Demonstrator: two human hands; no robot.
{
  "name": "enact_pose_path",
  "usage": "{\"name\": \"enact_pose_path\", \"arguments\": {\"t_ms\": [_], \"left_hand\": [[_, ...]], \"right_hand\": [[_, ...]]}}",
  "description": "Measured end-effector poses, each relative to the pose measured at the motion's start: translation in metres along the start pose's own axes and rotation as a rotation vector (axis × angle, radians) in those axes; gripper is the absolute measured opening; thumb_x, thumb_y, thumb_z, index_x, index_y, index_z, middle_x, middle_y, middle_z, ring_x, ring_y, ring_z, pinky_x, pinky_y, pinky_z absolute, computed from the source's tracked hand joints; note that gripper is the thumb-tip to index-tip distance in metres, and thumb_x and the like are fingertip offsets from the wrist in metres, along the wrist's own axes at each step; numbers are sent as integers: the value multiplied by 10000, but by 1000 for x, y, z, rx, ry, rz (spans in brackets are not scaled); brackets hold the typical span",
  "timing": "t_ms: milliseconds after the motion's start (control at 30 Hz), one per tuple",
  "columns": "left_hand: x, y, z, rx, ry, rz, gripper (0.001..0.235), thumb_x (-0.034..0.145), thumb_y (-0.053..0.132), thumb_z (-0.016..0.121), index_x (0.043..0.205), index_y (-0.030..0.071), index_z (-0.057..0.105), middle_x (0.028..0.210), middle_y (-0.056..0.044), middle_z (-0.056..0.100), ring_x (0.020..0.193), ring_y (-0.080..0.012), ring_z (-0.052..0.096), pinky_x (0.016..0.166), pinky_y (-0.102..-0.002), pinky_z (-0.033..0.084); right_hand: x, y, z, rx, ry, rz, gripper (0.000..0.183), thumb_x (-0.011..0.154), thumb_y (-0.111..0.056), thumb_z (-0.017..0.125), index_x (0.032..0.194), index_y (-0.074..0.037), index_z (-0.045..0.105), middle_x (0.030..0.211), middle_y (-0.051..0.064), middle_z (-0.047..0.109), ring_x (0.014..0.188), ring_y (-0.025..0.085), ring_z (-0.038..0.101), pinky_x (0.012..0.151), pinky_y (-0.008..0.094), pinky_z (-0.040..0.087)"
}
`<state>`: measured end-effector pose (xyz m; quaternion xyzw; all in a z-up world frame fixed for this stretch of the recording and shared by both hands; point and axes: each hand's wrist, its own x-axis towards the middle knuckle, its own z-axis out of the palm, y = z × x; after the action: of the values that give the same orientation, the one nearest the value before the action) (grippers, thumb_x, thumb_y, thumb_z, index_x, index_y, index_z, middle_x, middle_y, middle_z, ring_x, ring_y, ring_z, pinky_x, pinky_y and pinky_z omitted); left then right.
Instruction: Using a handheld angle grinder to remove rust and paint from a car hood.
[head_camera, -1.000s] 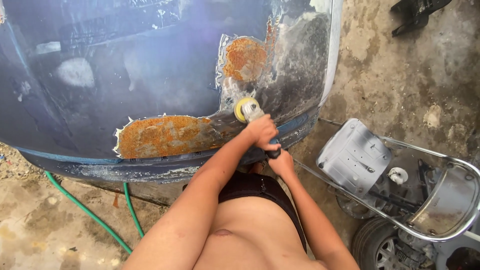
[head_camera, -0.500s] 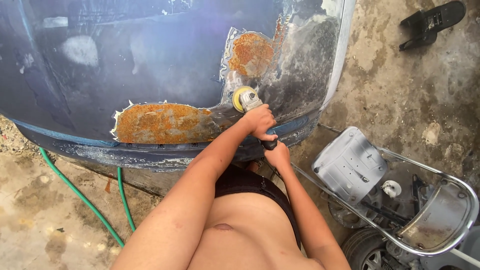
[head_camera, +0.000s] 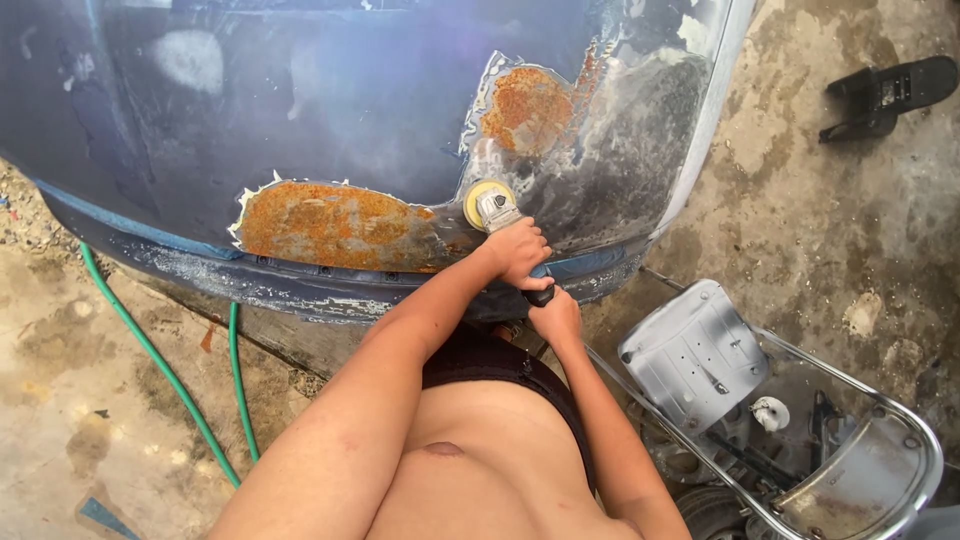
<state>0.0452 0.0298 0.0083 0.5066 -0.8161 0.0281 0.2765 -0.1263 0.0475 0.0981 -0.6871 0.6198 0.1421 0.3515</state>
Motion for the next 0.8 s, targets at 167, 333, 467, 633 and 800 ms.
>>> {"name": "enact_pose_path", "arguments": {"t_ms": [167, 333, 467, 633, 800], "left_hand": [[-9, -5, -6, 33, 10, -38, 597, 770, 746, 471, 691, 168, 598, 616, -75, 635, 611, -253, 623, 758, -411, 416], [-1, 2, 11, 16, 50, -34, 606, 771, 758, 457, 710, 171, 592, 636, -75, 635, 631, -250, 623, 757, -418, 413], [17, 18, 22, -51, 62, -4, 603, 791, 740, 450, 697, 162, 594, 628, -82, 636, 614, -258, 613, 754, -417, 400], [27, 16, 24, -69, 67, 17, 614, 781, 743, 451, 701, 154, 607, 634, -96, 650, 613, -269, 616, 762, -432, 398], [8, 2, 11, 12, 75, -35, 594, 774, 739, 475, 692, 160, 580, 618, -79, 621, 608, -260, 595, 772, -426, 406]], "right_hand": [[5, -4, 4, -59, -2, -24, 406, 802, -279, 646, 1132, -58, 730, 1051, 194, 757, 1099, 415, 702, 916, 537, 561], [-1, 4, -6, -66, 24, -21, 389, 831, -244, 658, 1158, -46, 726, 1047, 211, 753, 1083, 426, 709, 914, 548, 560], [-7, 22, -15, -72, 53, 34, 377, 825, -217, 619, 1147, -52, 724, 1041, 212, 754, 1090, 431, 702, 917, 551, 554], [-2, 24, -20, -60, 66, 61, 382, 813, -225, 608, 1142, -72, 729, 1037, 196, 759, 1092, 417, 704, 917, 540, 556], [7, 6, -10, -107, 63, -23, 361, 813, -241, 626, 1128, -99, 731, 1027, 185, 760, 1078, 408, 713, 925, 527, 556]]}}
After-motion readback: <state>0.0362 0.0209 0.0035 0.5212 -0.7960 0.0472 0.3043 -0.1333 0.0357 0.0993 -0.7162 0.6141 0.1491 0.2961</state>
